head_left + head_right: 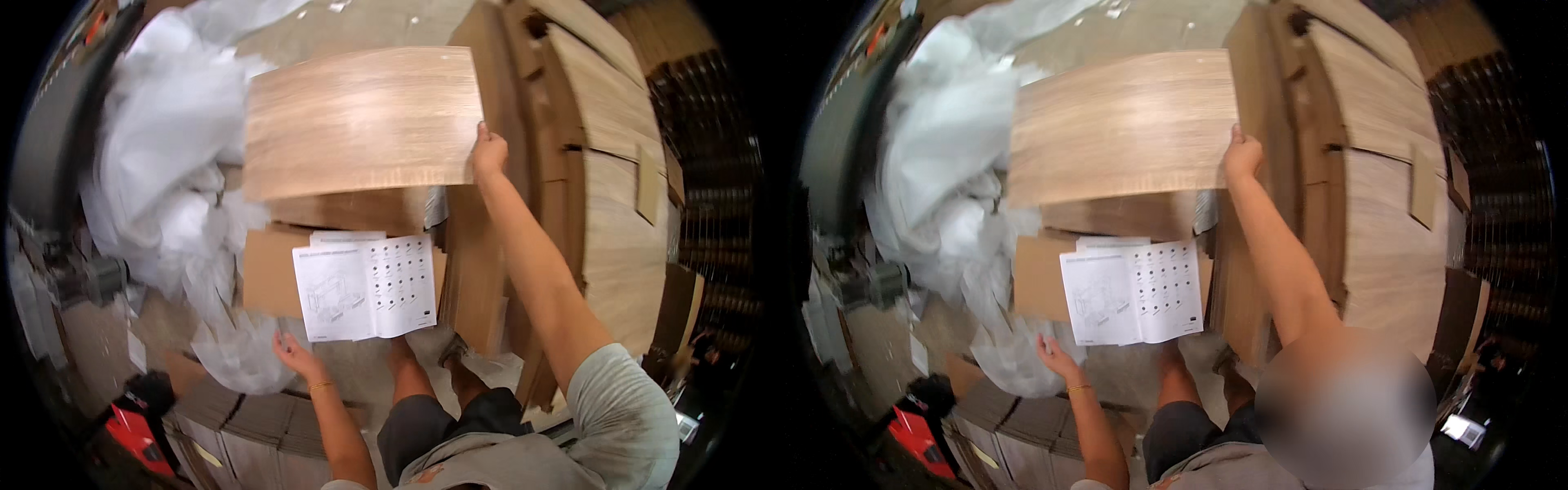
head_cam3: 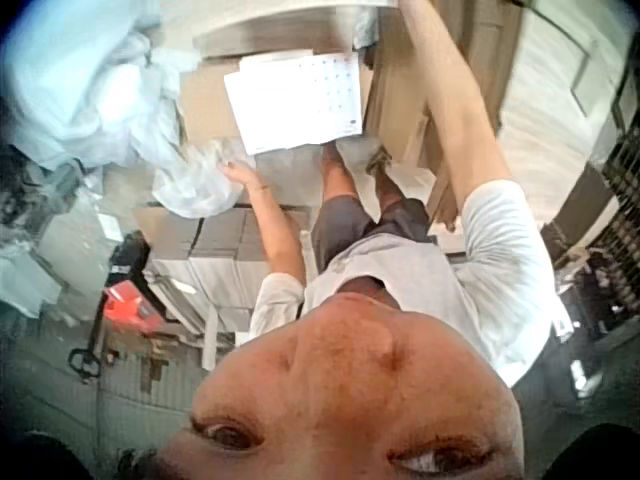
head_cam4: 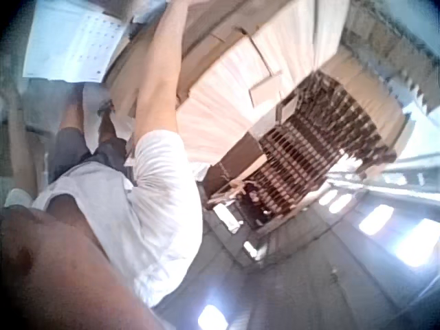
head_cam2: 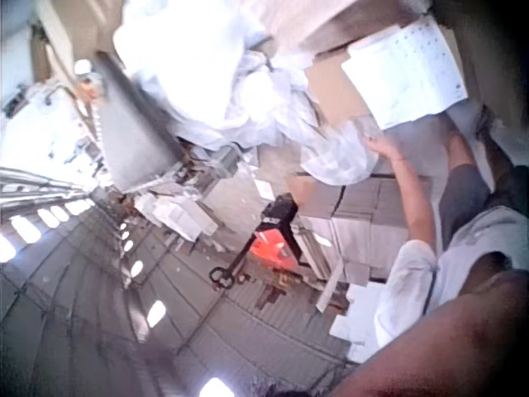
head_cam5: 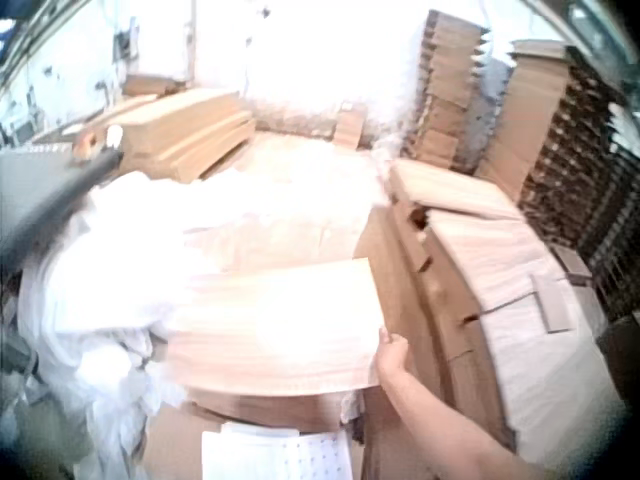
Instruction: The person organizes wooden furniture panels by lifting them from a pile, placing them onto a cardboard base, and then flipping through an instruction manual.
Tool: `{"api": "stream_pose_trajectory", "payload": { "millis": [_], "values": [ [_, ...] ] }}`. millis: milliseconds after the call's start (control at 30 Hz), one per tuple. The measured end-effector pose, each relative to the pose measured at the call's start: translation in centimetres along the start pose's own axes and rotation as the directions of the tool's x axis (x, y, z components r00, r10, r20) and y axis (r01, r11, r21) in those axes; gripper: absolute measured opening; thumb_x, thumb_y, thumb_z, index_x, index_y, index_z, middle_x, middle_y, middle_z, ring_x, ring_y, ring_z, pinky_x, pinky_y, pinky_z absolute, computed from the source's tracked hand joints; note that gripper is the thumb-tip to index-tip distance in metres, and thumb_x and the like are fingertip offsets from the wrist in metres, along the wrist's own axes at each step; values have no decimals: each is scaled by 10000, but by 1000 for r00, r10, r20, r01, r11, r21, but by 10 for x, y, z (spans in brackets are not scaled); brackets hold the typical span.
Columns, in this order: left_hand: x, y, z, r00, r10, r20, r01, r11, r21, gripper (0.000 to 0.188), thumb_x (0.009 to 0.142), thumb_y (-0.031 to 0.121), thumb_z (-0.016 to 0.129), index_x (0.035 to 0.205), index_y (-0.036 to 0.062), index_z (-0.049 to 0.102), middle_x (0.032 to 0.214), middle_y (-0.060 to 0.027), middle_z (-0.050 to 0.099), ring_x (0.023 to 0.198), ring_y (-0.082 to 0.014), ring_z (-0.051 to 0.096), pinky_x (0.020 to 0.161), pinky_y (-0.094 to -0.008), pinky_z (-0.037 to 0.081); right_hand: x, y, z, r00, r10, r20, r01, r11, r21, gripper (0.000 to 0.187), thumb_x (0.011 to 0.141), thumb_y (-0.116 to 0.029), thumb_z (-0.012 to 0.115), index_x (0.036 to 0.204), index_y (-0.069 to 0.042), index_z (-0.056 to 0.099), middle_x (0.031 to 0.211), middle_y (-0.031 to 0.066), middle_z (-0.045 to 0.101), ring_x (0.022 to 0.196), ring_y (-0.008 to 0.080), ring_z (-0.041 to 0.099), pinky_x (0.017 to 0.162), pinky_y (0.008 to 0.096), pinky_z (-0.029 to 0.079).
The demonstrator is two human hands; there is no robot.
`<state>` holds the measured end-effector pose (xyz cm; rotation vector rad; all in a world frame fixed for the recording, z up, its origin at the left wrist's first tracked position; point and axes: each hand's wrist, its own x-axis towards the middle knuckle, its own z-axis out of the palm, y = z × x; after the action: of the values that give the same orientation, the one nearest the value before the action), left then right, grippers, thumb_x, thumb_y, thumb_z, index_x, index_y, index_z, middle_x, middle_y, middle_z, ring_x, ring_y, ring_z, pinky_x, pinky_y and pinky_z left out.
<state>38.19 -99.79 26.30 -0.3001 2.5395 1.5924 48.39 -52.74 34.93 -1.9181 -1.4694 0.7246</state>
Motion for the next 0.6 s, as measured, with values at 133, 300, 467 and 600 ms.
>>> {"api": "stream_pose_trajectory", "payload": {
  "millis": [133, 300, 467, 600],
  "values": [
    [3, 104, -20, 989, 124, 76, -119, 991, -68, 427, 863, 295, 396, 1143, -27, 394, 1187, -121, 398, 1071, -211, 389, 894, -322, 313, 3, -25, -122, 987, -50, 155, 13, 973, 230, 339, 790, -288, 528, 753, 45, 578, 673, 200, 562, 618, 234, 530, 607, 328, 408],
    [-52, 199, -63, 709, 78, 701, 525, 606, -598, 605, 845, 472, 322, 1214, -6, 303, 1258, -135, 329, 1126, -236, 354, 938, -389, 294, -20, -4, -308, 997, -61, 47, 32, 882, 471, 260, 786, -233, 556, 807, 26, 568, 673, 88, 555, 621, 119, 489, 575, 248, 394],
    [-222, 230, -67, 517, -26, 856, 573, 753, -323, 498, 846, 402, 385, 1199, 54, 338, 1188, -107, 398, 1065, -233, 405, 914, -378, 322, -38, 126, -469, 997, 79, -11, -61, 840, 540, 199, 780, -185, 567, 818, 10, 574, 695, 32, 560, 624, 72, 475, 561, 205, 384],
    [-337, 205, -38, 485, -79, 871, 166, 986, -3, 433, 829, 235, 470, 1183, 6, 374, 1100, -58, 458, 1011, -191, 443, 873, -303, 340, -47, 252, -561, 975, 190, -116, -136, 922, 364, 221, 765, -195, 578, 821, 19, 588, 706, 51, 582, 635, 89, 505, 583, 212, 396]
  ]
}}
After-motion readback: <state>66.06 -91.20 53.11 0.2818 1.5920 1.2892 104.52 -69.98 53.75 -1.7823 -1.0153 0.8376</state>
